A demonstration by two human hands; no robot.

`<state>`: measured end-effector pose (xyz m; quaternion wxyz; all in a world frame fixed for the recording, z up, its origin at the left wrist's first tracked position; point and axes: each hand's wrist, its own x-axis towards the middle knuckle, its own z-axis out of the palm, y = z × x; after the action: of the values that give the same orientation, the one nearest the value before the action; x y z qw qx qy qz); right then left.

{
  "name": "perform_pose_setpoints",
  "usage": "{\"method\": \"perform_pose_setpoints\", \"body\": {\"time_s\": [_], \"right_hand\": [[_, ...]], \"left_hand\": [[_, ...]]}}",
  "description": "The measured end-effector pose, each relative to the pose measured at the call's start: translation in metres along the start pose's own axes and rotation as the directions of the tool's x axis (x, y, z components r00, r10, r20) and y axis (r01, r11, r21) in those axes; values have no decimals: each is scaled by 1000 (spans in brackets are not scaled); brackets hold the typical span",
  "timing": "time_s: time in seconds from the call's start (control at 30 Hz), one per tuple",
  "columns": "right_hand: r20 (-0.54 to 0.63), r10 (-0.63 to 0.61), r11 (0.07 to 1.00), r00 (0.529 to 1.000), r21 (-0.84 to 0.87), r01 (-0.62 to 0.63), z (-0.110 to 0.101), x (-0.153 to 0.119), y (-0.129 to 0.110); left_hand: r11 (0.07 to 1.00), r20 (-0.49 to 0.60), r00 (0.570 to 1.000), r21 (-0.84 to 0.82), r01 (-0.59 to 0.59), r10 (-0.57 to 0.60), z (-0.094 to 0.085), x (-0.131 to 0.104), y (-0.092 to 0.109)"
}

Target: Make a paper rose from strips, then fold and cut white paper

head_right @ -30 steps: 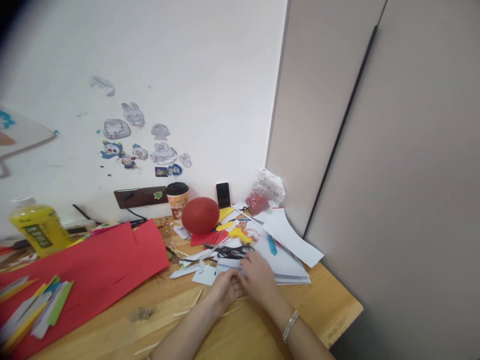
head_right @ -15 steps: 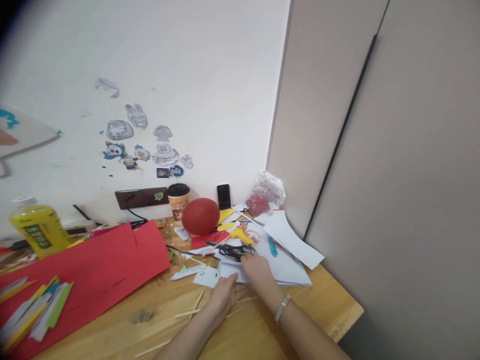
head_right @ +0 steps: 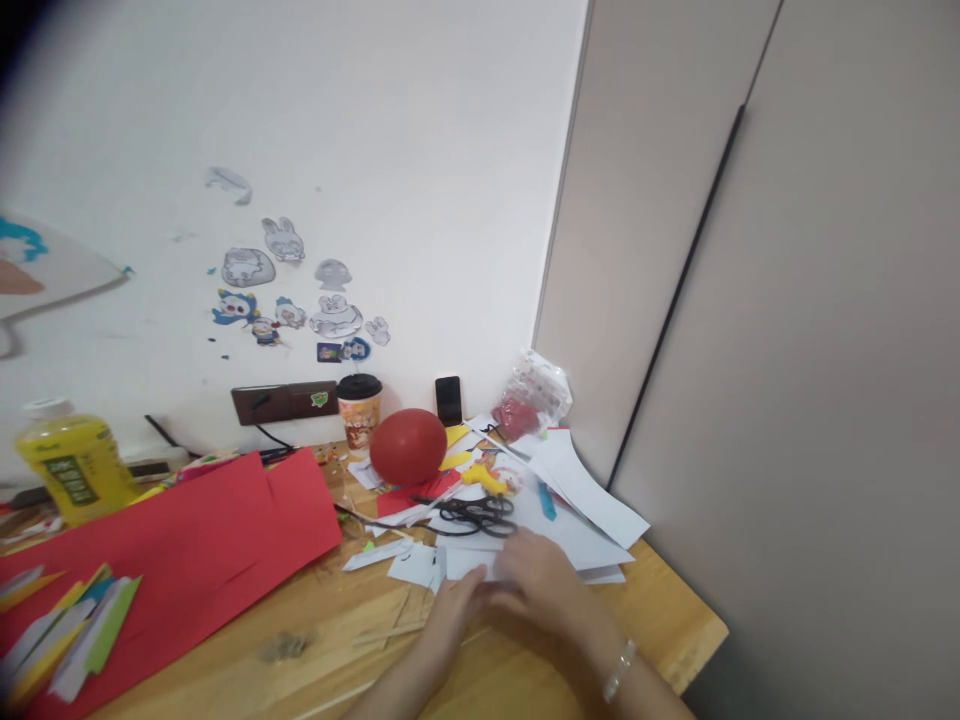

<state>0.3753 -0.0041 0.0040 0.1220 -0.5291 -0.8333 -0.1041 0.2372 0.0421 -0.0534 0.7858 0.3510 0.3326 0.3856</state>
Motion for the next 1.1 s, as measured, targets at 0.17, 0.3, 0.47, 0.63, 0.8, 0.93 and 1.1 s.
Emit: {"method": "perform_pose_setpoints", "body": {"time_s": [0.17,0.3,0.47,0.63,0.8,0.93,1.1], "right_hand": [[-55,67,987,996,-145,-74,22,-27,20],[-74,166,973,983,-149,-175,8,-16,40],[-105,290,940,951,-154,-304,-25,3,56],[-166,304,935,938,-136,-327,-41,10,58],[-232,220,960,948,-121,-252,-45,10,56],[-385,200,955,901,-130,-268,-56,13,50],[-482,83,965,872,-179,-190,-73,34,40]], "left_hand": [[1000,-27,1000,-18,-12,11,1,3,1],[996,-49,996,-47,72,-75,3,4,7],[978,-62,985,-143,150,-160,8,-4,23],[962,-64,982,-221,158,-176,11,-10,30],[949,-57,985,-280,143,-165,9,-10,29],[942,-57,982,-296,157,-181,8,-7,29],[942,-47,983,-297,158,-179,8,-6,30]]}}
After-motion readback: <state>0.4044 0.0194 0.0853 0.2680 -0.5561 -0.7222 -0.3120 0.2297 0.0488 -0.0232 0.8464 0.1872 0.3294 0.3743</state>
